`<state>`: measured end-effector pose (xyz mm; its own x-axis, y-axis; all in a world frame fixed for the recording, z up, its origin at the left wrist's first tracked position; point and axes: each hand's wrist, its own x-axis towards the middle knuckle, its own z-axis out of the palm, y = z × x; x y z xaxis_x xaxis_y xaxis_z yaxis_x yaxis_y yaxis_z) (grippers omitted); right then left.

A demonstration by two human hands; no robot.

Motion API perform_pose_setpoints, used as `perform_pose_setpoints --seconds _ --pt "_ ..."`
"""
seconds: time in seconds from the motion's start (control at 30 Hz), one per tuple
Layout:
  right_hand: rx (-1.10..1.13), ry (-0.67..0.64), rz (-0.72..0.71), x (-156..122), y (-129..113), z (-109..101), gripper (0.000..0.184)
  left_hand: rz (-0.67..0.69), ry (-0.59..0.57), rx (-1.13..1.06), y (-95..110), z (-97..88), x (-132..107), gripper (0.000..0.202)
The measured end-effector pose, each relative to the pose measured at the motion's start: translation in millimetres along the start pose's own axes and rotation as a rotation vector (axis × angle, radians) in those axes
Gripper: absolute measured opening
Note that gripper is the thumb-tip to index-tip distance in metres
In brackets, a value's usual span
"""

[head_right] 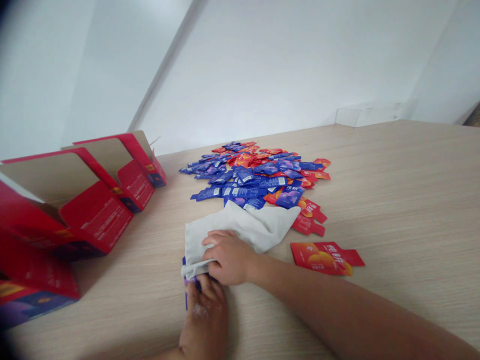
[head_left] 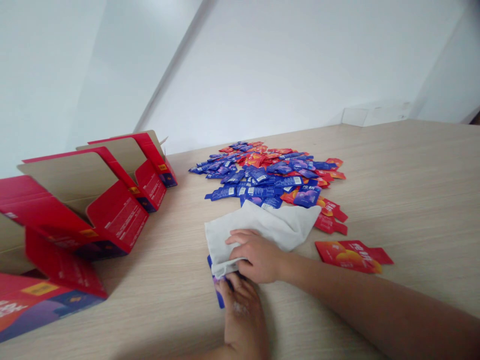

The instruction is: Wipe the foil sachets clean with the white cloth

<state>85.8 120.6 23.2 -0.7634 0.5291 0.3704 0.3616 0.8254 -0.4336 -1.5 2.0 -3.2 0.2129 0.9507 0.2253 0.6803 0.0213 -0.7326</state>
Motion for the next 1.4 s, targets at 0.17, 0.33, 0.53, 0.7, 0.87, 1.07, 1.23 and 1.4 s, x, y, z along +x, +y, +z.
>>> perform_pose_setpoints --seconds 0.17,0.33,0.53,0.7,0.87,1.07,1.23,1.4 --pt "-0.004 0.021 -0.013 0 0 2 0.018 0.008 0.000 -0.013 0 6.3 0 0.037" --pt "-0.008 -0.002 0.020 0 -1 1 0.025 0.013 -0.014 0.015 0 0.0 0 0.037" --pt "-0.015 -0.046 0.065 0 -2 -1 0.032 0.005 -0.016 0.054 -1 -2.8 0 0.037" --pt "-0.014 -0.016 0.031 0 -2 -1 0.025 0.017 -0.018 0.029 -2 -1.2 0 0.037" --pt "-0.021 0.010 0.004 1 -2 0 0.019 0.007 -0.012 0.022 -1 -2.5 0 0.038" --pt "-0.019 -0.040 0.045 0 -1 -1 0.028 0.006 0.015 0.073 1 3.5 -1 0.038" --pt "-0.019 -0.064 0.077 -1 -2 -2 0.034 -0.041 0.031 -0.098 1 3.9 -1 0.036" --pt "-0.021 -0.039 0.046 0 -2 -2 0.029 -0.072 0.055 -0.211 1 4.8 -1 0.038"
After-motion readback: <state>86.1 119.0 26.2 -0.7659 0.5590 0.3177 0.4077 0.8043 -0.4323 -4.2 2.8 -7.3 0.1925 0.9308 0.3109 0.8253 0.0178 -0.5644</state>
